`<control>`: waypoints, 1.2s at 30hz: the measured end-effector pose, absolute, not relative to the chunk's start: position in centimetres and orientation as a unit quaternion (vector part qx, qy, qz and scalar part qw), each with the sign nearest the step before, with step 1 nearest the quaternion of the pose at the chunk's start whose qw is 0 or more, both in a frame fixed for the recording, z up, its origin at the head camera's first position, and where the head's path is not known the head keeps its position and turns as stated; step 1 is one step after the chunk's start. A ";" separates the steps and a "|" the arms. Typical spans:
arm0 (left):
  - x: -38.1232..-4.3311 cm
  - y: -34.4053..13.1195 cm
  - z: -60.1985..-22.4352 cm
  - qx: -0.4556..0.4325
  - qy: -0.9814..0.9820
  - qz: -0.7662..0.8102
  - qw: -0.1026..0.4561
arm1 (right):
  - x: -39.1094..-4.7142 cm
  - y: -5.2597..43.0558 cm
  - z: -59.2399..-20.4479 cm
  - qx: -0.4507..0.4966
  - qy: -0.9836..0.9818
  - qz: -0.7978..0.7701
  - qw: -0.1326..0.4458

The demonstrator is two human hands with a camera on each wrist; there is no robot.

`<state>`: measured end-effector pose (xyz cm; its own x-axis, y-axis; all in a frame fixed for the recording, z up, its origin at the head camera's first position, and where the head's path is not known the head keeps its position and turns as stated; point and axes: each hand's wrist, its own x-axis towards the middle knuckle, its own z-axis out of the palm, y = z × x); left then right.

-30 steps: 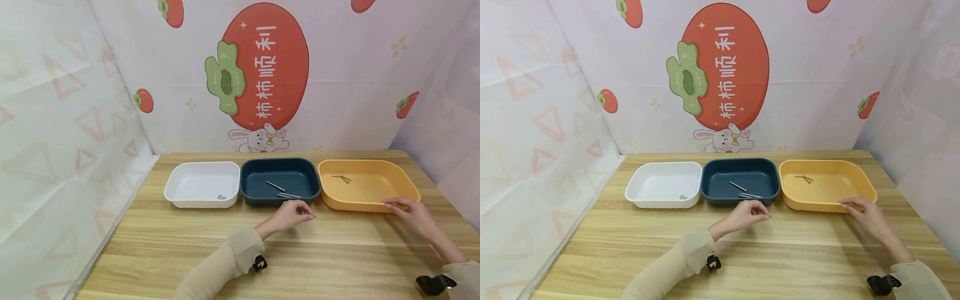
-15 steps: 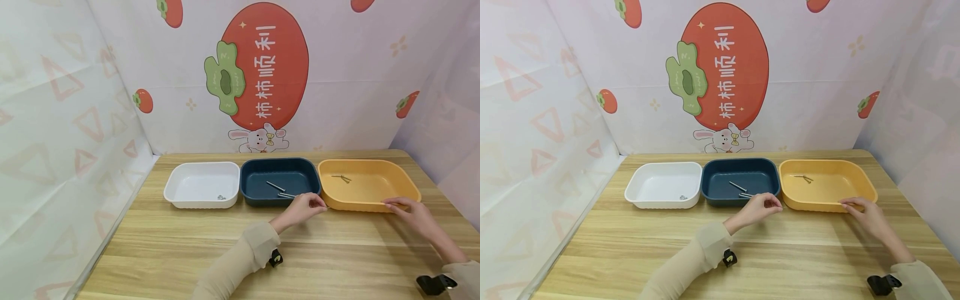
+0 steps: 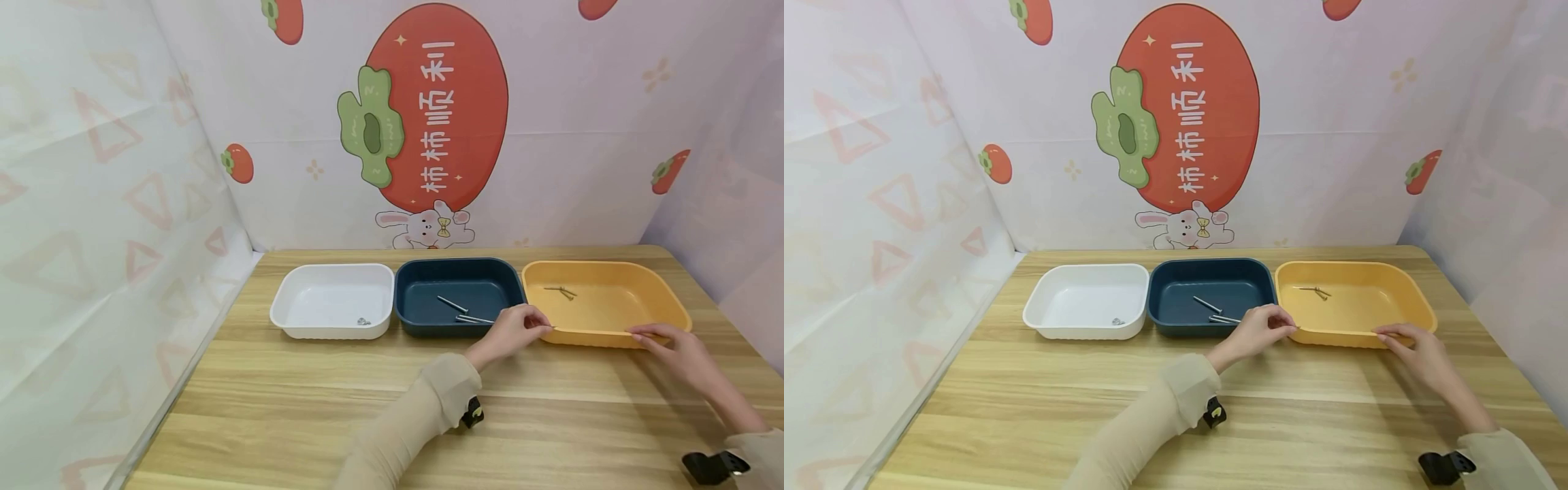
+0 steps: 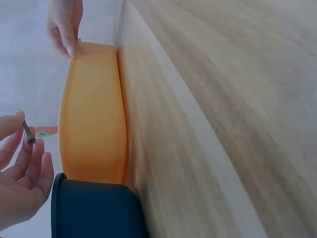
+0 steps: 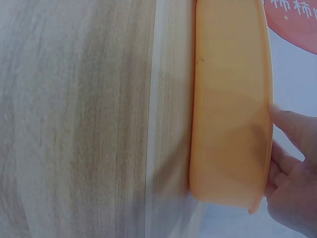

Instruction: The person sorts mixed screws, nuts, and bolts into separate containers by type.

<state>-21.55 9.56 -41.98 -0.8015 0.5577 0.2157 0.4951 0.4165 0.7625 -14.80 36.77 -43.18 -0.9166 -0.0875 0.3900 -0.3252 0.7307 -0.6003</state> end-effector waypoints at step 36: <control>-22.5 12.0 -42.2 0.275 0.834 0.479 0.000 | -14.8 36.7 -43.1 0.117 -0.915 0.347 0.173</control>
